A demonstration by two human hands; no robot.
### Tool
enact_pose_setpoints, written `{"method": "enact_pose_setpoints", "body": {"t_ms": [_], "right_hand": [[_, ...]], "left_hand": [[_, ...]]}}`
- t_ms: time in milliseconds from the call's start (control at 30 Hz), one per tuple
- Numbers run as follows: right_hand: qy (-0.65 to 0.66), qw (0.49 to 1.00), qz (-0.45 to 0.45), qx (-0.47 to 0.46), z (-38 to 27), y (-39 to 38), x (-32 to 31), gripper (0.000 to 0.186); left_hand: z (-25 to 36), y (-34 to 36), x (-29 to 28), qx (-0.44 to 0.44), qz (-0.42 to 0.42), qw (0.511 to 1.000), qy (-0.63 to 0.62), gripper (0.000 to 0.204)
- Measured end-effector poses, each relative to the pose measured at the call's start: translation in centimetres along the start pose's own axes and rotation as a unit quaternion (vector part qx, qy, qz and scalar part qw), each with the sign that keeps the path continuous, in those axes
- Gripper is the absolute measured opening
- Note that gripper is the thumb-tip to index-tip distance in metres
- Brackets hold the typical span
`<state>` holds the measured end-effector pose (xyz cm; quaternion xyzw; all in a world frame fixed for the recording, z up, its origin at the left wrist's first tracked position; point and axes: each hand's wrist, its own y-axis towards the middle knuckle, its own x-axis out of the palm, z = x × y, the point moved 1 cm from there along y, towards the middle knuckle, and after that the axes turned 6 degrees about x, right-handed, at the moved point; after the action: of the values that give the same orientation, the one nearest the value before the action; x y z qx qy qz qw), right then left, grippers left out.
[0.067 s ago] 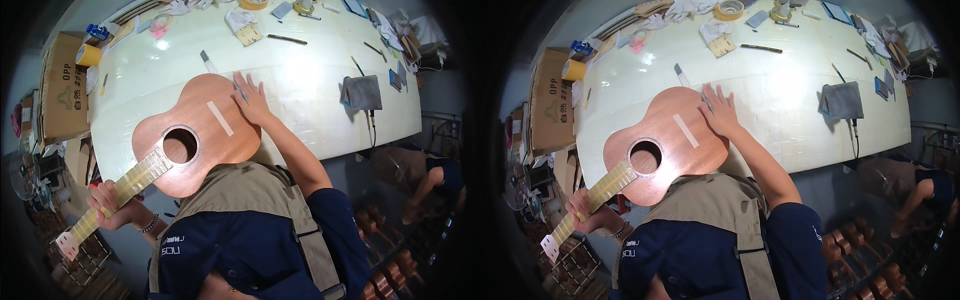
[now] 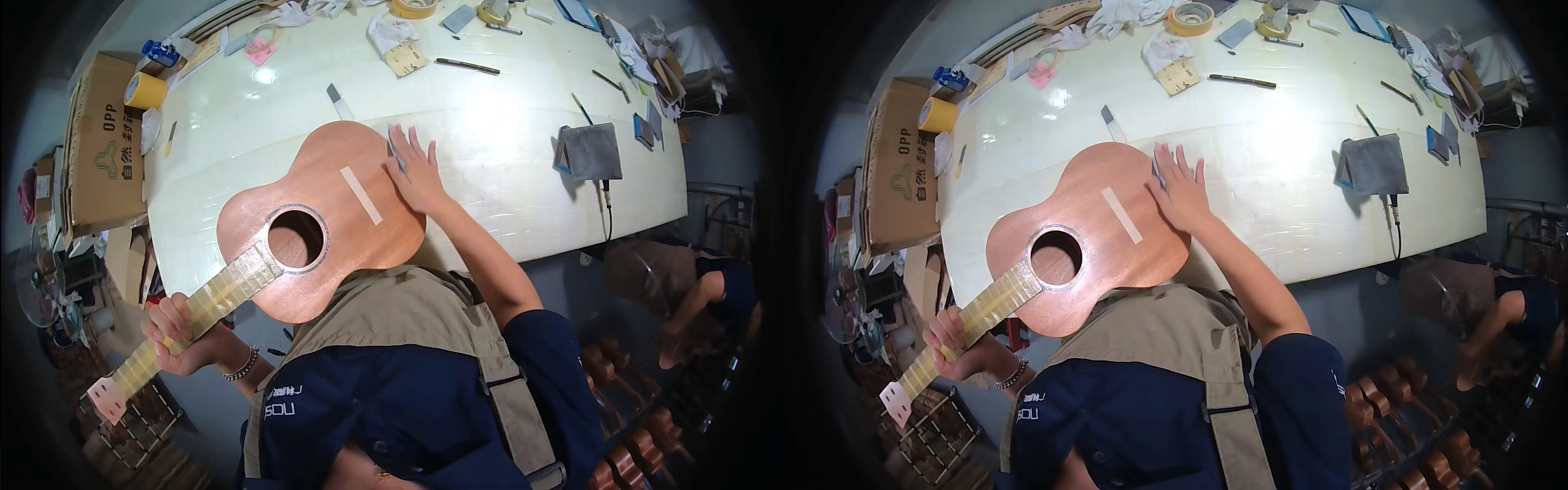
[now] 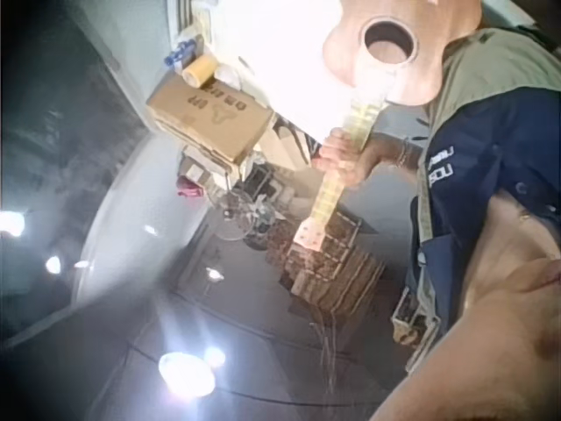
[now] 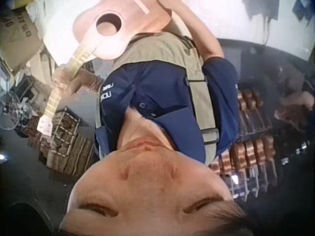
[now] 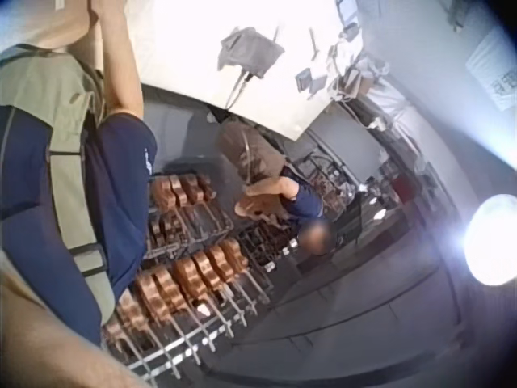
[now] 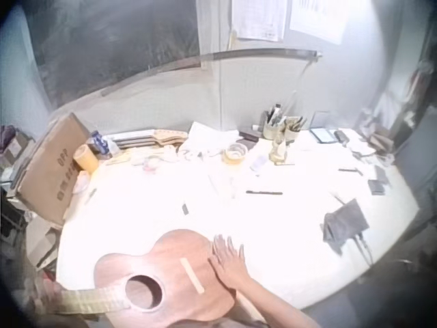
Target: The person sands various parts of a ukulele body and neck using a sanding block, then uses an air nozzle to blow away dust before continuing to sand the sides and back.
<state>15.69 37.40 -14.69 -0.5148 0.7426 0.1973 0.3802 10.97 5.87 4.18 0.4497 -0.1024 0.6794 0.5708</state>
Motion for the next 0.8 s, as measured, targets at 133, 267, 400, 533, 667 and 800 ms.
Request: {"method": "enact_pose_setpoints", "body": {"t_ms": [133,267,400,533,667,800], "right_hand": [[0.067,0.983,-0.033,-0.169,-8.5,-7.2,-0.8,0.069],[0.095,0.975,0.021,-0.197,-5.8,-7.1,-0.6,0.065],[0.005,0.999,0.045,-0.026,-0.3,-7.2,-0.2,0.062],[0.023,0.994,0.001,-0.110,-3.6,-9.7,0.0,0.061],[0.036,0.999,0.011,-0.028,0.0,-9.0,-0.1,0.060],[0.040,0.990,-0.006,-0.135,-5.1,-10.5,-0.4,0.064]], "left_hand": [[-0.7,-0.3,1.6,0.007,-0.002,0.998,0.059,0.013],[0.1,0.2,1.5,0.019,-0.011,0.998,0.058,0.014],[-0.6,0.6,1.5,0.004,-0.007,0.997,0.075,0.015],[-1.1,0.7,1.3,0.002,-0.009,0.999,0.052,0.016],[-0.9,1.3,0.2,-0.012,-0.023,0.999,0.044,0.017],[-1.6,0.8,1.1,-0.010,-0.016,0.999,0.035,0.016]]}}
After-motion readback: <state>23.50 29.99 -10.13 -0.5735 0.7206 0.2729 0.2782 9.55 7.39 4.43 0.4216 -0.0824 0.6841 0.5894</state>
